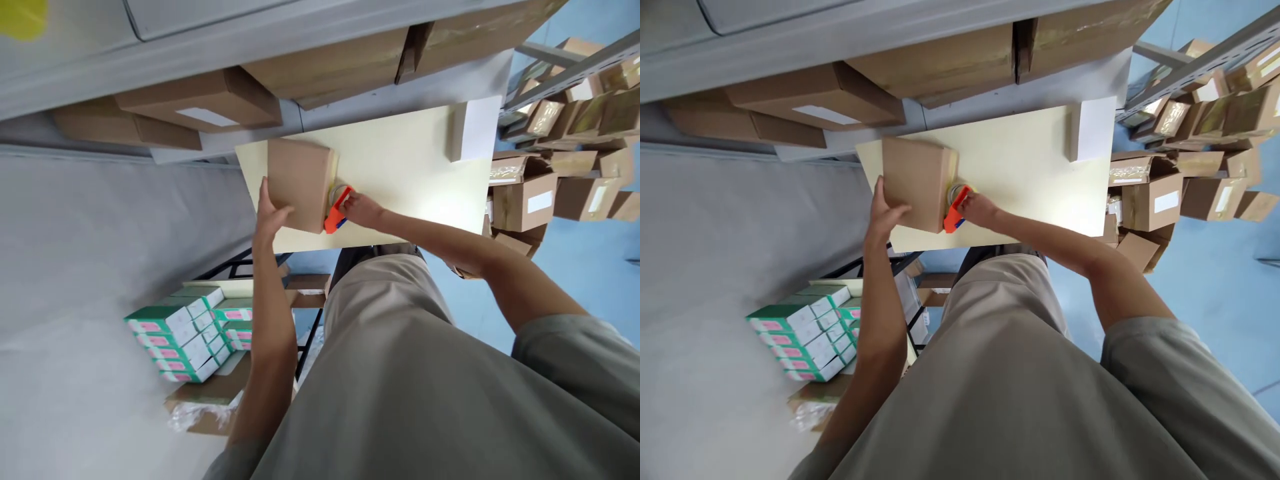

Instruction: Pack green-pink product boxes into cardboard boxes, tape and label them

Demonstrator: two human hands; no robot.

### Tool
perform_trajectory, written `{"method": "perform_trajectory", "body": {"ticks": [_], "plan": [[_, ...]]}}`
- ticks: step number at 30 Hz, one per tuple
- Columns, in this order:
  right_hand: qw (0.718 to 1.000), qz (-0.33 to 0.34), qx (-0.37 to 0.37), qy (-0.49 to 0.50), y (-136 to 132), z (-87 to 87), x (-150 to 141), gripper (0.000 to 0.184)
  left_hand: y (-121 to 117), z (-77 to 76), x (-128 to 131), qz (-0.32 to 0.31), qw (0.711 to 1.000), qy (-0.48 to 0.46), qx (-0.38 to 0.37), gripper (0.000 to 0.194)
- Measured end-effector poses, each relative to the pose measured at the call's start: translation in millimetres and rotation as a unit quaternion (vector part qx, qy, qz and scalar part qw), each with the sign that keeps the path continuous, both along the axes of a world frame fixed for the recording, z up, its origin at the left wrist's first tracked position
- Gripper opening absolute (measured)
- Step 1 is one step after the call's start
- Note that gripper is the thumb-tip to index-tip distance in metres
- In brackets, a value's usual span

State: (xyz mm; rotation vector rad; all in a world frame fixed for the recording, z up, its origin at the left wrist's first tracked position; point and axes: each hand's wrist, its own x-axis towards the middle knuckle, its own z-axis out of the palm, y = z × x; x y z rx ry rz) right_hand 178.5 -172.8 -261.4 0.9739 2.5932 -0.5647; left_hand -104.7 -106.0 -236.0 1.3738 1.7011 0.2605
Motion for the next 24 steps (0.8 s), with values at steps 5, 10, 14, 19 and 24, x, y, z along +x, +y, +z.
{"method": "perform_trajectory", "body": {"ticks": [5, 10, 14, 19, 24], "plan": [[0.997, -0.058, -0.042, -0.005, -15.7, 9.8, -67.9, 0.06, 33.6, -2.1, 100.5, 0.052, 0.993, 0.097, 0.043, 0.119], [0.992, -0.109, -0.068, 0.016, -26.6, 9.8, -83.2, 0.063, 28.7, -1.6, 160.2, 0.098, 0.983, 0.136, 0.08, 0.116], [0.985, -0.142, -0.1, 0.025, -36.9, 5.3, -45.4, 0.058, 26.6, -3.3, 153.1, 0.081, 0.974, 0.202, 0.068, 0.113], [0.969, -0.23, -0.083, -0.04, -46.3, -10.8, 84.1, 0.051, 24.5, -11.9, 135.3, 0.027, 0.98, 0.176, 0.084, 0.114], [0.956, -0.291, 0.014, -0.018, -26.2, -27.4, 168.1, 0.041, 11.1, -5.0, 130.7, -0.024, 0.98, 0.18, 0.084, 0.123]]}}
